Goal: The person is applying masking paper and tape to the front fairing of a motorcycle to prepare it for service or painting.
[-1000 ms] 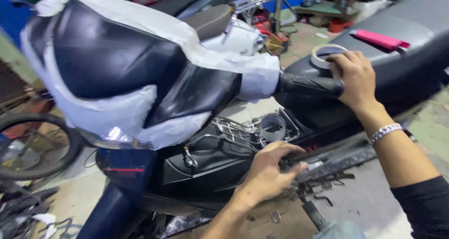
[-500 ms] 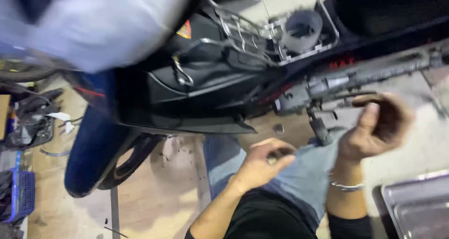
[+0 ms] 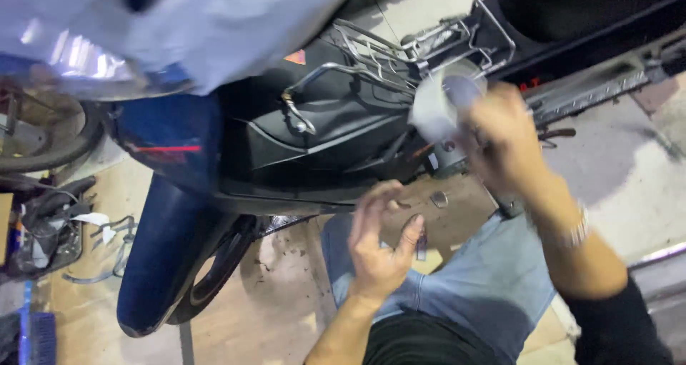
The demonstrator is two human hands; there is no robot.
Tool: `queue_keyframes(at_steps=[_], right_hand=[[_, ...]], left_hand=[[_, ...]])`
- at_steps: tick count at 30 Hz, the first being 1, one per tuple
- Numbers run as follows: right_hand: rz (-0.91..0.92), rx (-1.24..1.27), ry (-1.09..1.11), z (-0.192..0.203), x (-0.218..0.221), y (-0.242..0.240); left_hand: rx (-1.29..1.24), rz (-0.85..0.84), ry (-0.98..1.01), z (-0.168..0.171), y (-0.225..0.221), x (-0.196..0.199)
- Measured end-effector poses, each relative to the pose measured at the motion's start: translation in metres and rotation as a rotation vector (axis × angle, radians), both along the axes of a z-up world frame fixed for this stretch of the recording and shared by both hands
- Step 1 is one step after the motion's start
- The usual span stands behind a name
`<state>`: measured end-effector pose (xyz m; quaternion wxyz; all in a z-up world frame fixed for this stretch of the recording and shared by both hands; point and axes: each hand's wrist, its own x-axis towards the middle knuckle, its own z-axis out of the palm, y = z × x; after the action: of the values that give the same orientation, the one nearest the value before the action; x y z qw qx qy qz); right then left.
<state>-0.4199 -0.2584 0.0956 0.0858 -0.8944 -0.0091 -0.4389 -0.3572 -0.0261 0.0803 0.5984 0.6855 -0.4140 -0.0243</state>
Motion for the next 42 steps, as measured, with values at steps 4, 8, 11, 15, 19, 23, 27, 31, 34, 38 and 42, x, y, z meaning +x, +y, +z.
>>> queue_keyframes(at_steps=[4,8,11,15,19,23,27,31,34,38,42], right_hand=[[0.222,0.102,0.092,0.026,-0.037,0.086],[0.246,0.058,0.235,0.049,-0.047,0.105],[0.379,0.062,0.365,0.075,-0.041,0.125],[0.398,-0.080,0.395,0.114,-0.035,0.158],[-0.213,-0.115,0.418,0.142,-0.025,0.183],[-0.390,0.140,0.290,0.144,-0.002,0.166],[-0.216,0.347,0.217,0.170,0.012,0.190],[-0.253,0.132,0.141,0.161,0.018,0.192],[-0.299,0.106,0.087,0.165,0.023,0.206],[-0.342,0.069,0.016,0.168,0.028,0.220],[-0.395,0.093,-0.028,0.169,0.035,0.233]], left_hand=[[-0.166,-0.077,-0.089,0.041,0.015,0.023],[-0.324,-0.180,-0.142,0.062,0.039,0.027],[-0.392,-0.126,-0.179,0.084,0.062,0.030],[-0.495,-0.011,-0.209,0.094,0.086,0.043],[-0.662,0.096,-0.237,0.100,0.102,0.068],[-0.695,0.232,-0.205,0.143,0.118,0.098],[-0.735,0.141,-0.183,0.167,0.114,0.133],[-0.700,0.299,-0.405,0.178,0.106,0.157],[-0.732,0.314,-0.446,0.183,0.102,0.162],[-0.772,0.309,-0.460,0.186,0.097,0.165],[-0.775,0.322,-0.482,0.188,0.095,0.167]])
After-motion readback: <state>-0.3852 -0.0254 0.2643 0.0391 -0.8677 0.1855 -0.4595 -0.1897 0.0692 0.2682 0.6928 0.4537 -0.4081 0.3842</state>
